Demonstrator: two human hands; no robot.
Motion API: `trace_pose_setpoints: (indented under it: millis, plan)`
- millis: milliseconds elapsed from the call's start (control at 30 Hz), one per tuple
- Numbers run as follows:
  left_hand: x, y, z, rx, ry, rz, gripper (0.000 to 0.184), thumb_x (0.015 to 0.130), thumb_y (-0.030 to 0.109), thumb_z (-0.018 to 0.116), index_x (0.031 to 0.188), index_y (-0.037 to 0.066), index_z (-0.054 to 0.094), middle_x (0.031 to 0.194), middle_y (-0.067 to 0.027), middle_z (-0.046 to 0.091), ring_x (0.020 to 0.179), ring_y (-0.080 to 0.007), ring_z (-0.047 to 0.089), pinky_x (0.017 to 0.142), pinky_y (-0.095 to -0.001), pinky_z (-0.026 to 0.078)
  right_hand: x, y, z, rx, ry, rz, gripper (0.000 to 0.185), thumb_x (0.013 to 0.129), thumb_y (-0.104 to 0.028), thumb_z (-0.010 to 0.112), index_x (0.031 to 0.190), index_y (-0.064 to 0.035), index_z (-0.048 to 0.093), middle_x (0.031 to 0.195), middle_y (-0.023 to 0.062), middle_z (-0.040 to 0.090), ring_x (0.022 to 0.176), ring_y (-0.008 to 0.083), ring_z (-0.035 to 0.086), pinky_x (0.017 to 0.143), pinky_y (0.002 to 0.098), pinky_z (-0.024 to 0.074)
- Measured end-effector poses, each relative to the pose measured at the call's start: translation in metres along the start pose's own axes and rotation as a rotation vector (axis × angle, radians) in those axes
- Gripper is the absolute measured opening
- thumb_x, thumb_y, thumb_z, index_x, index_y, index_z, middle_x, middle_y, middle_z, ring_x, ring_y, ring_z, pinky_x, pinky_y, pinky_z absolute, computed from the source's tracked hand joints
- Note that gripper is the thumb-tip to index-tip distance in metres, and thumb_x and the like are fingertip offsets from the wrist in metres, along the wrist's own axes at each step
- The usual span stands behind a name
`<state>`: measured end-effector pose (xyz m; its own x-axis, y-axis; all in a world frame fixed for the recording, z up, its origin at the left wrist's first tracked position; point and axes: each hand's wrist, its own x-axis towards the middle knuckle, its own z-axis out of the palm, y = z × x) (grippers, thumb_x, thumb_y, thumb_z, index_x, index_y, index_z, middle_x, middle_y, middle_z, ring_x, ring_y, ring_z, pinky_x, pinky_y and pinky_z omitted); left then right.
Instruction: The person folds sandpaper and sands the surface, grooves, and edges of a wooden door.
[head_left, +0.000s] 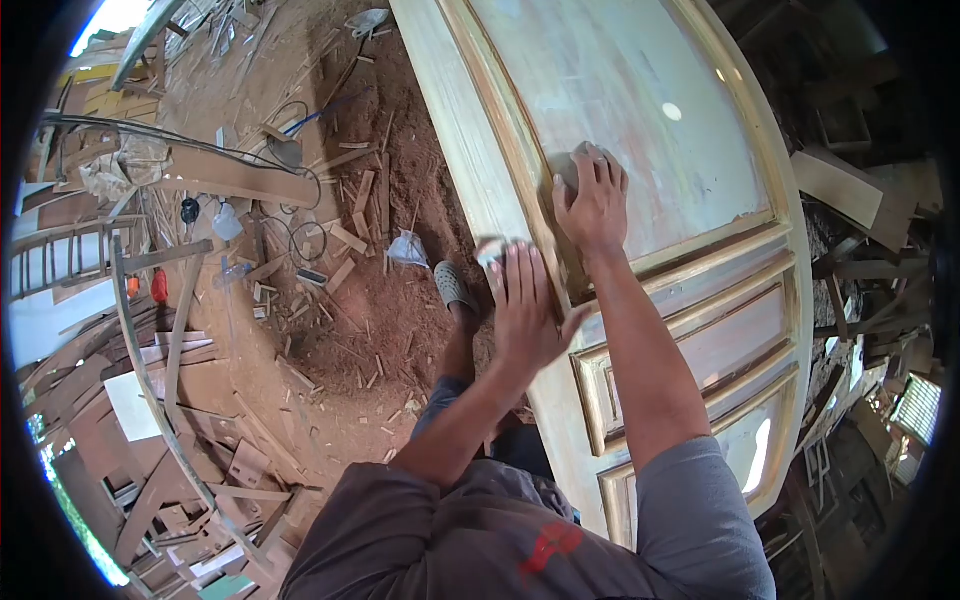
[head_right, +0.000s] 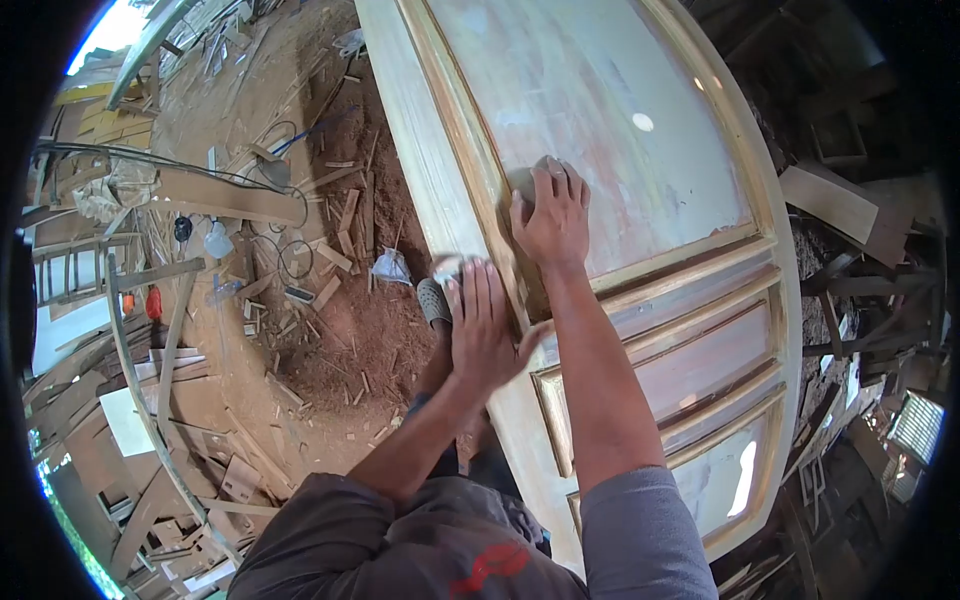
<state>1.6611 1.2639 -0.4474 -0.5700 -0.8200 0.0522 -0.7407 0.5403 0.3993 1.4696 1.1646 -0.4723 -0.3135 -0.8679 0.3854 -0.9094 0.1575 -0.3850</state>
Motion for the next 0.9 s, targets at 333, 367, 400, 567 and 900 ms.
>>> trace_pose_setpoints:
  millis: [333,367,400,567,900]
  plan:
    - [-0.044,0.015,-0.003,0.006,-0.015,0.111,0.116,0.102,0.073,0.056,0.163,-0.022,0.030,0.172,-0.0417,0.031,0.165,-0.0572,0.023,0.136,-0.0690,0.014,0.000,-0.002,-0.002,-0.001,0.005,0.011,0.043,0.097,-0.028,0.073,0.132,-0.0036,0.067,0.149,0.0224,0.063,0.146,0.0425,0.051,0.124,0.0585,0.0376]
    - [-0.034,0.013,0.001,0.026,-0.038,0.072,0.116,0.103,0.073,0.055,0.163,-0.023,0.031,0.172,-0.0419,0.030,0.164,-0.0574,0.023,0.136,-0.0688,0.014,0.000,-0.002,-0.002,-0.004,0.005,0.008,0.043,0.097,-0.028,0.073,0.132,-0.0037,0.067,0.149,0.0224,0.063,0.145,0.0426,0.051,0.124,0.0586,0.0375]
    - [-0.013,0.010,0.001,0.034,-0.008,0.035,0.116,0.103,0.074,0.054,0.163,-0.023,0.031,0.171,-0.0423,0.031,0.164,-0.0574,0.023,0.136,-0.0688,0.013,0.000,-0.001,-0.001,-0.008,0.006,0.008,0.043,0.097,-0.028,0.074,0.132,-0.0039,0.067,0.149,0.0224,0.063,0.145,0.0426,0.051,0.125,0.0587,0.0374]
    - [-0.022,0.012,0.006,0.061,-0.054,0.020,0.120,0.101,0.077,0.054,0.164,-0.022,0.029,0.170,-0.0442,0.031,0.165,-0.0557,0.024,0.136,-0.0679,0.012,0.000,0.000,-0.002,-0.010,0.018,-0.005,0.043,0.096,-0.027,0.074,0.131,-0.0042,0.067,0.148,0.0223,0.064,0.144,0.0427,0.052,0.124,0.0581,0.0382]
    - [-0.002,0.003,-0.001,0.012,0.029,0.009,0.111,0.105,0.069,0.057,0.164,-0.021,0.031,0.170,-0.0434,0.032,0.164,-0.0564,0.027,0.135,-0.0672,0.018,0.000,-0.001,-0.001,0.026,0.033,-0.001,0.042,0.095,-0.026,0.075,0.130,-0.0038,0.067,0.147,0.0228,0.065,0.144,0.0428,0.053,0.123,0.0584,0.0390]
